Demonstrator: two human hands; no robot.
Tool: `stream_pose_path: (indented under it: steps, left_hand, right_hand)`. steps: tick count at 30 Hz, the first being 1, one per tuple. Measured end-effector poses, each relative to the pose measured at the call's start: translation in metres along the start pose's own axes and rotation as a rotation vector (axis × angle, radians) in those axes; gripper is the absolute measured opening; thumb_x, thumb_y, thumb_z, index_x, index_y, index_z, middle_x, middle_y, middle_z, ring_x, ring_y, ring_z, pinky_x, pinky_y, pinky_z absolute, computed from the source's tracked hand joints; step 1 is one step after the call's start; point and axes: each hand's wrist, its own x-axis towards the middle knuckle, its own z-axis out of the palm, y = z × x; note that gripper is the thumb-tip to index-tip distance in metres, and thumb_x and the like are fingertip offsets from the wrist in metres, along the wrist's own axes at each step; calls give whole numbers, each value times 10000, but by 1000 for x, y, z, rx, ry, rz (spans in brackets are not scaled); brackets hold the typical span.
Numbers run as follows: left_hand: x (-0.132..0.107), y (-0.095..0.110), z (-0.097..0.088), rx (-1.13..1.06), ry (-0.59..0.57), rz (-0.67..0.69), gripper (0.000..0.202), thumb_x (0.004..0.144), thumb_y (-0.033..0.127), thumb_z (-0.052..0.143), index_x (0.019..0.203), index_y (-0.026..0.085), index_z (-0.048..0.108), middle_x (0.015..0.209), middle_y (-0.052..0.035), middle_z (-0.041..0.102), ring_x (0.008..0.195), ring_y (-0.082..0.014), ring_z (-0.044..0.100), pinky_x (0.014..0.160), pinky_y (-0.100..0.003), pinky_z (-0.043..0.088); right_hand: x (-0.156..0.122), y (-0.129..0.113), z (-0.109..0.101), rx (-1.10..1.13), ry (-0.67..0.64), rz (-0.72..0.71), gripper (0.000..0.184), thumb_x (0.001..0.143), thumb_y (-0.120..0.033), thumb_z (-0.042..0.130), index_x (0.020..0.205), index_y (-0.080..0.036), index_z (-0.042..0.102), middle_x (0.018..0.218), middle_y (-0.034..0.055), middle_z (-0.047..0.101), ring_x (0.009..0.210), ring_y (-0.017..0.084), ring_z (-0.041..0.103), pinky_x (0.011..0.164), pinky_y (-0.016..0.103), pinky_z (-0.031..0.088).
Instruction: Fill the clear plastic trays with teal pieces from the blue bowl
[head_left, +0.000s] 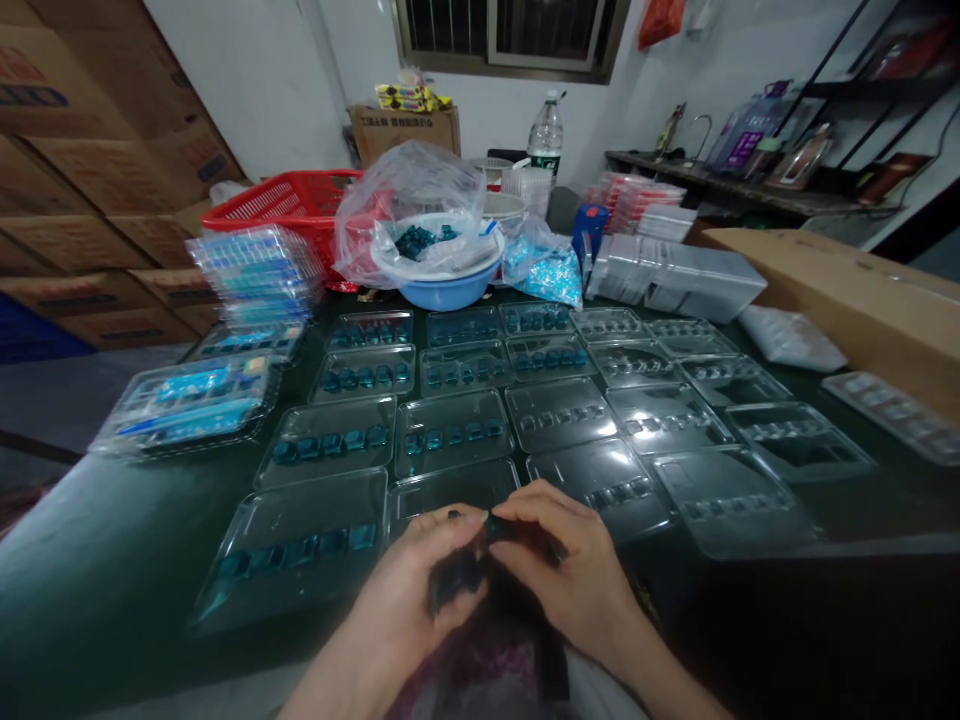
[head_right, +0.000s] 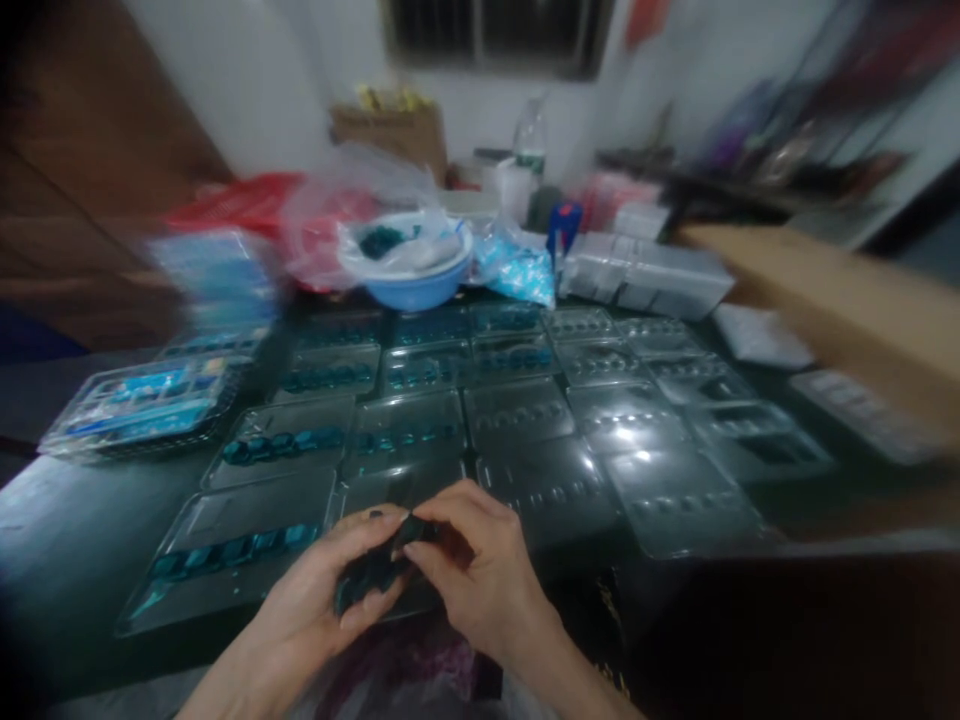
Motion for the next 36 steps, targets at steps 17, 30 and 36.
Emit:
stream_pose_path:
  steps: [17,30,36]
  left_hand:
    - [11,23,-19,-388,-257,96,102,711,101,523,614,133,519,560,16,435,366,-32,344,270,-123,303]
    - [15,20,-44,-373,-221,106,67,702,177,580,671,129,544,620,6,439,437,-41,396,323,-131,353]
    - [23,12,-48,-272,-352,102,110,743,236,540,720,129,542,650,11,411,434,-29,384,286,-109,246]
  right_hand:
    - [-2,10,-29,-27,-117,75,163,732,-164,590,888,-203,617,849,14,539,684,99,502,567,210,392]
    - [-1,33,-6,-728,-191,7,199,795,-166,499,985,-200,546,809,16,523,699,141,503,629,258,385]
    - [3,24,-11,-739,-258,-5,248,817,-121,428,1043,-194,501,847,25,527,733,142,508,656,257,394]
